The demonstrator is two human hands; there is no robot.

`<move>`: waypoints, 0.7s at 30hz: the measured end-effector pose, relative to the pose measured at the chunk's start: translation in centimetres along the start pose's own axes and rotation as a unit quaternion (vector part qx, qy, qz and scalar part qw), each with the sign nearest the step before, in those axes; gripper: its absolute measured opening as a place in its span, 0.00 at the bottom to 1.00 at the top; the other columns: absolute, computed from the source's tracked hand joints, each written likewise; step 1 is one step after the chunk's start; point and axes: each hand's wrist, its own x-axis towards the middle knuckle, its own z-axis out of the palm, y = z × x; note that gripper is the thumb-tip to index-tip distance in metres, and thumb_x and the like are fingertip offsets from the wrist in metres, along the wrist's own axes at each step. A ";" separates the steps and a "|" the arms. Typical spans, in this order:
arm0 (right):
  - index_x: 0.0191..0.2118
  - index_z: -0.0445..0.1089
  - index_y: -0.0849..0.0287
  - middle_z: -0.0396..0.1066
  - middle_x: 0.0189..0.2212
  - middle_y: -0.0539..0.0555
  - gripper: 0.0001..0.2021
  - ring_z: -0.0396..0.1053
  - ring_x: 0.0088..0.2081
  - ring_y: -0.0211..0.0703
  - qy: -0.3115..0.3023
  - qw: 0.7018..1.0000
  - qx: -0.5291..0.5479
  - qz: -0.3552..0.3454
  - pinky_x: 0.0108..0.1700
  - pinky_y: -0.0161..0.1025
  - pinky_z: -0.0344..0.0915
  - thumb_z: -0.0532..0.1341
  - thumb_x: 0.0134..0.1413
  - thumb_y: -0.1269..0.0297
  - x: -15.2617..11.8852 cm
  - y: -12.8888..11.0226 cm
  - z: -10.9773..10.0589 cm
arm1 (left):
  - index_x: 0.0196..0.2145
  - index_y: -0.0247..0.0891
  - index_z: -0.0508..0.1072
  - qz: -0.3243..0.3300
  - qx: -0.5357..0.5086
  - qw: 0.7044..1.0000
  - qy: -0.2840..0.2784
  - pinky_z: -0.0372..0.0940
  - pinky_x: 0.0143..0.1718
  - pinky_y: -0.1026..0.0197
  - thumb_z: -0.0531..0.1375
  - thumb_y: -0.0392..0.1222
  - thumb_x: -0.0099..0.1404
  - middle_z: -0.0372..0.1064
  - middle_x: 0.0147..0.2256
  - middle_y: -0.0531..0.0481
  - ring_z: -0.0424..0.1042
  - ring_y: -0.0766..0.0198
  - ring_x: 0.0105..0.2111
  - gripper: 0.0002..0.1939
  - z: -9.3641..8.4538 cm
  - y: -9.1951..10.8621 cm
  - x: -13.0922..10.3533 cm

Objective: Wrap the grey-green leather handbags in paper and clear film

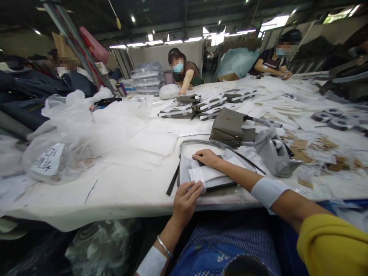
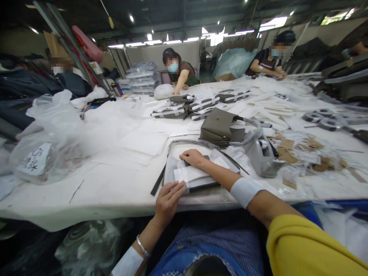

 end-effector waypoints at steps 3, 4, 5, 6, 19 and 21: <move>0.46 0.78 0.58 0.77 0.47 0.55 0.14 0.72 0.51 0.48 0.063 0.998 -0.017 -0.014 0.56 0.41 0.63 0.57 0.62 0.61 -2.1 0.0 -2.3 | 0.55 0.42 0.71 -0.015 -0.047 0.998 -0.045 0.62 0.61 0.46 0.54 0.28 0.67 0.73 0.53 0.48 0.68 0.57 0.57 0.22 -1.7 0.4 0.1; 0.48 0.77 0.58 0.76 0.50 0.56 0.15 0.70 0.54 0.50 0.092 0.995 -0.035 -0.015 0.59 0.44 0.61 0.57 0.62 0.61 -3.5 0.3 -3.5 | 0.53 0.43 0.73 -0.035 -0.068 0.996 -0.047 0.60 0.62 0.46 0.54 0.29 0.66 0.73 0.53 0.48 0.68 0.57 0.57 0.21 -2.2 0.5 0.1; 0.50 0.76 0.58 0.74 0.52 0.57 0.16 0.68 0.56 0.52 0.119 0.991 -0.059 -0.011 0.61 0.46 0.59 0.57 0.62 0.60 -5.0 0.7 -4.7 | 0.52 0.44 0.73 -0.066 -0.085 0.993 -0.039 0.59 0.62 0.46 0.55 0.30 0.66 0.73 0.53 0.49 0.67 0.57 0.57 0.19 -2.8 0.5 0.2; 0.51 0.74 0.57 0.73 0.53 0.58 0.17 0.67 0.57 0.53 0.148 0.984 -0.100 -0.002 0.61 0.48 0.59 0.56 0.63 0.58 -6.8 1.3 -5.9 | 0.52 0.44 0.73 -0.110 -0.093 0.989 -0.023 0.59 0.63 0.47 0.55 0.32 0.67 0.72 0.54 0.49 0.67 0.57 0.58 0.18 -3.3 0.3 0.3; 0.63 0.63 0.61 0.67 0.60 0.63 0.32 0.65 0.60 0.61 0.139 0.952 -0.026 0.271 0.61 0.54 0.60 0.56 0.60 0.45 -15.1 4.7 -7.8 | 0.64 0.34 0.61 -0.529 -0.302 0.793 -0.027 0.62 0.60 0.51 0.65 0.52 0.62 0.60 0.63 0.35 0.63 0.48 0.61 0.38 -1.1 -4.8 5.9; 0.63 0.63 0.58 0.67 0.60 0.59 0.31 0.64 0.60 0.58 0.223 0.951 0.019 0.214 0.62 0.53 0.60 0.59 0.59 0.47 -15.2 3.7 -8.0 | 0.67 0.40 0.55 -0.521 -0.331 0.787 0.016 0.64 0.58 0.51 0.66 0.53 0.61 0.58 0.64 0.37 0.63 0.48 0.61 0.42 -2.3 -3.9 6.6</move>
